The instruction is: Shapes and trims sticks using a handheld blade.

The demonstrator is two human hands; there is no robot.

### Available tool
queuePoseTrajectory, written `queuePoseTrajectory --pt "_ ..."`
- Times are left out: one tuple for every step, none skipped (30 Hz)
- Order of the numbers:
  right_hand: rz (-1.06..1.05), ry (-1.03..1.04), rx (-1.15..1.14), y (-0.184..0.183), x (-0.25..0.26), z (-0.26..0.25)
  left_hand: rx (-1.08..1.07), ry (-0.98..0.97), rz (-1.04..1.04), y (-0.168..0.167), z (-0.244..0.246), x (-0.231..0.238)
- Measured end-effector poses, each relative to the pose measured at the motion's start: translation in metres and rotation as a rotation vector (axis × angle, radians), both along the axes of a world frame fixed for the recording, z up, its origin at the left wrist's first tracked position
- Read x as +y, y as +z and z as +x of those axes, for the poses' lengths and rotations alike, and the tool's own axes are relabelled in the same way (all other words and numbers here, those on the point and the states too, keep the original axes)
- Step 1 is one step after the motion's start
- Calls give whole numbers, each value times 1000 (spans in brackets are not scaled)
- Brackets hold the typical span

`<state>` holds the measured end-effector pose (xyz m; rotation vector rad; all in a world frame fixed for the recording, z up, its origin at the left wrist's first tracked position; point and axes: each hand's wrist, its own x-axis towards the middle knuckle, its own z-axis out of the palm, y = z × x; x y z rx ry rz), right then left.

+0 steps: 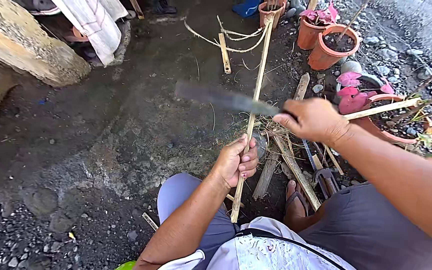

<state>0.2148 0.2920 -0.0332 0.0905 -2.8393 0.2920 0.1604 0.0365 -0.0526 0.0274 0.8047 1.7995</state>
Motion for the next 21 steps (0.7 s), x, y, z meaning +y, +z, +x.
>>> queuePoseTrajectory --pt "29 61 17 -4 -9 1 7 7 -10 0 -2 1" --pt "58 112 32 -8 -12 0 11 13 -19 0 -4 2" --pt "72 148 38 -11 -9 -3 13 16 -30 0 -5 2" --pt "78 170 46 -13 -3 -6 14 21 -45 0 -4 3" --pt "89 172 36 -14 3 -9 19 26 -65 -1 -3 4" --pt "109 169 31 -14 8 -11 24 34 -80 -1 -3 5" --pt "124 153 27 -13 12 -14 28 41 -89 0 -2 6" --pt "127 117 21 -13 18 -16 29 44 -95 1 -1 5" --pt "109 60 5 -12 26 -18 29 37 -98 3 1 3" --pt "82 -14 -22 -11 35 -18 27 21 -97 4 3 0" --pt "43 -100 -65 -7 46 -18 26 5 -97 5 6 -2" --pt "2 -186 -106 -1 56 -17 34 -14 -100 7 9 -3" --pt "-19 -249 -122 3 62 -14 45 -27 -98 8 10 -4" --pt "-22 -270 -112 7 63 -12 56 -31 -96 8 10 -3" --pt "-16 -246 -77 8 58 -8 66 -28 -95 8 10 -2" --pt "-4 -195 -41 7 48 -4 71 -22 -95 7 8 -1" --pt "8 -132 -26 5 35 0 67 -11 -95 7 6 1" --pt "26 -65 -22 3 21 3 59 1 -93 6 3 2" --pt "41 2 -6 0 7 5 48 9 -86 6 1 2" --pt "56 61 17 -4 -3 7 36 15 -74 5 0 3" --pt "69 106 40 -8 -7 8 23 20 -59 4 -1 2"
